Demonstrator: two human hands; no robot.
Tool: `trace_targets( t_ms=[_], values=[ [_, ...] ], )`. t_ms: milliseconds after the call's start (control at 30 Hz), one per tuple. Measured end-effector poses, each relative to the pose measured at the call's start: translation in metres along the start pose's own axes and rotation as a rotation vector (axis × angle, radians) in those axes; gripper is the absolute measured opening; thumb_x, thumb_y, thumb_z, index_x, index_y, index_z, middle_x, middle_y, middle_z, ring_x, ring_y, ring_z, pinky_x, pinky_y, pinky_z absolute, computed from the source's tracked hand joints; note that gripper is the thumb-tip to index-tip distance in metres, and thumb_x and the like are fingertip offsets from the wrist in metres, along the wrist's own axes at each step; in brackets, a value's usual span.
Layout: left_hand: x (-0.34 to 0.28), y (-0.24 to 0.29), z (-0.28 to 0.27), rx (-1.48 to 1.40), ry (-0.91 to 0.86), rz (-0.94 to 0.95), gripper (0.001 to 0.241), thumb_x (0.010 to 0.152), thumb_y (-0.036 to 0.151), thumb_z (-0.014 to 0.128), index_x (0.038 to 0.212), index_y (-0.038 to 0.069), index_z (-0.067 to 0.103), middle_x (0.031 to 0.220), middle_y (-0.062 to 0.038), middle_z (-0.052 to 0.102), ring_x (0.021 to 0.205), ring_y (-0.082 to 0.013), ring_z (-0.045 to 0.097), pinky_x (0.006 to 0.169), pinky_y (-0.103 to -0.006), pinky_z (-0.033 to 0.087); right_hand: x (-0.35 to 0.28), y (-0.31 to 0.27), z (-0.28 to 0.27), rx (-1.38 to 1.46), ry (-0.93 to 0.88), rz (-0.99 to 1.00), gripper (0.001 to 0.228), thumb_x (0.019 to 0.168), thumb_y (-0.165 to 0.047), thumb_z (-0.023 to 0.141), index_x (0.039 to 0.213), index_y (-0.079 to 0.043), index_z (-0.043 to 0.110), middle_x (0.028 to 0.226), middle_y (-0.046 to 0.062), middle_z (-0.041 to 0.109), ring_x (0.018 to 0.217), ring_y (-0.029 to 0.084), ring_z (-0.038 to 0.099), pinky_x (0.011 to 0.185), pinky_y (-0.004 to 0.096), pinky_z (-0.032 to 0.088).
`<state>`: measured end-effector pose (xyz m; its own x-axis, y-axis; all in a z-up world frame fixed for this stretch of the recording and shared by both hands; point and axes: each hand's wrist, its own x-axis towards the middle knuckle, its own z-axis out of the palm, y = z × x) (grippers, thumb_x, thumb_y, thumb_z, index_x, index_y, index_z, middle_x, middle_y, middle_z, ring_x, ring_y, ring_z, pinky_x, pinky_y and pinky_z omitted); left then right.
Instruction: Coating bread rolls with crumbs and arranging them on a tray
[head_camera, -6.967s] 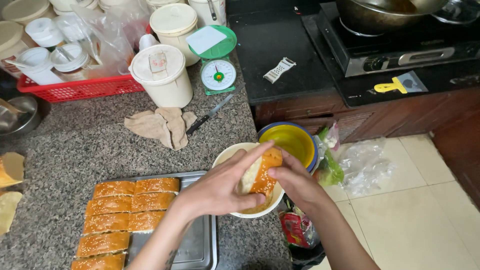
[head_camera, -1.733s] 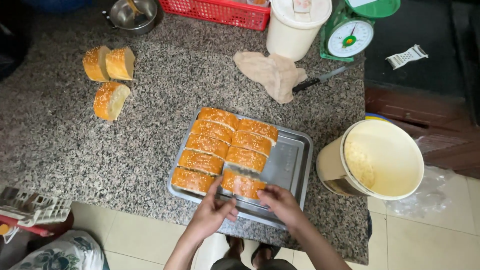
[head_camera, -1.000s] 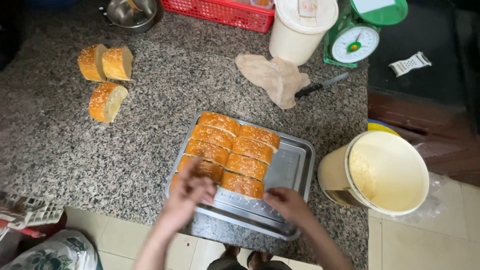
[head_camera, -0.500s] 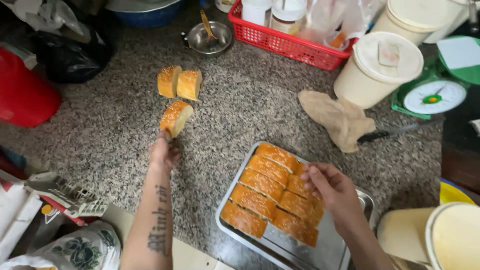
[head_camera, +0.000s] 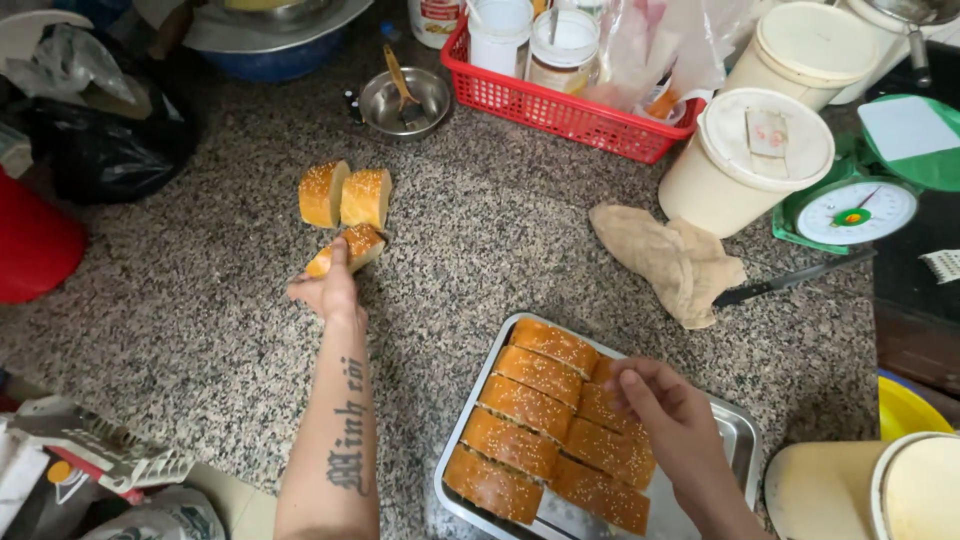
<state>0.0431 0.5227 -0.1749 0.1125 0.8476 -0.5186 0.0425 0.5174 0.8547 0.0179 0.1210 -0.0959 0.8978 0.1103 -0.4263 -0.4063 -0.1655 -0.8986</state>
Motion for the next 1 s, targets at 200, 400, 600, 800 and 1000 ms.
trace_targets(
  t_ms=[200,400,600,800,1000],
  values=[
    [-0.032,-0.002,-0.025,0.045,-0.223,0.42,0.072,0.078,0.017,0.087,0.124,0.014,0.031,0.126,-0.017,0.049,0.107,-0.0166,0.059,0.104,-0.0339,0.053,-0.011,-0.012,0.002,0.031,-0.022,0.067,0.031,0.1,-0.014,0.059,0.119,0.006,0.074,0.097,0.02,0.075,0.083,0.028,0.064,0.082,0.039,0.053],
    [-0.185,0.034,-0.05,0.228,-0.58,0.279,0.061,0.078,0.024,0.078,0.132,0.018,0.048,0.114,-0.007,0.063,0.1,-0.0191,0.061,0.088,-0.0367,0.053,-0.021,-0.004,-0.017,0.099,-0.093,0.005,0.035,0.092,-0.013,0.066,0.122,0.003,0.072,0.102,0.019,0.079,0.099,0.024,0.073,0.092,0.04,0.063],
    [-0.303,-0.029,-0.05,-0.047,-1.042,0.112,0.045,0.087,0.01,0.073,0.123,0.018,0.048,0.107,-0.007,0.064,0.084,-0.0133,0.062,0.076,-0.03,0.055,-0.045,0.003,-0.068,-0.153,-0.352,-0.531,0.097,0.079,-0.026,0.082,0.158,-0.018,0.027,0.142,0.004,0.064,0.128,0.012,0.061,0.103,0.031,0.05],
    [-0.401,-0.077,-0.046,0.015,-1.416,0.374,0.067,0.089,0.03,0.072,0.146,0.013,0.04,0.141,-0.004,0.05,0.11,-0.0078,0.053,0.091,-0.024,0.047,-0.072,0.009,-0.17,0.062,-0.262,-0.536,0.09,0.077,-0.01,0.084,0.155,-0.015,0.039,0.123,0.008,0.063,0.109,0.013,0.064,0.1,0.028,0.049],
    [-0.491,-0.109,-0.019,0.047,-1.616,0.36,0.103,0.082,0.01,0.079,0.16,0.016,0.011,0.149,-0.016,0.049,0.119,-0.0161,0.058,0.103,-0.0305,0.049,-0.088,0.013,-0.27,0.066,-0.276,-0.531,0.092,0.079,-0.007,0.083,0.156,-0.014,0.033,0.13,0.012,0.059,0.105,0.017,0.067,0.098,0.031,0.053]
  ],
)
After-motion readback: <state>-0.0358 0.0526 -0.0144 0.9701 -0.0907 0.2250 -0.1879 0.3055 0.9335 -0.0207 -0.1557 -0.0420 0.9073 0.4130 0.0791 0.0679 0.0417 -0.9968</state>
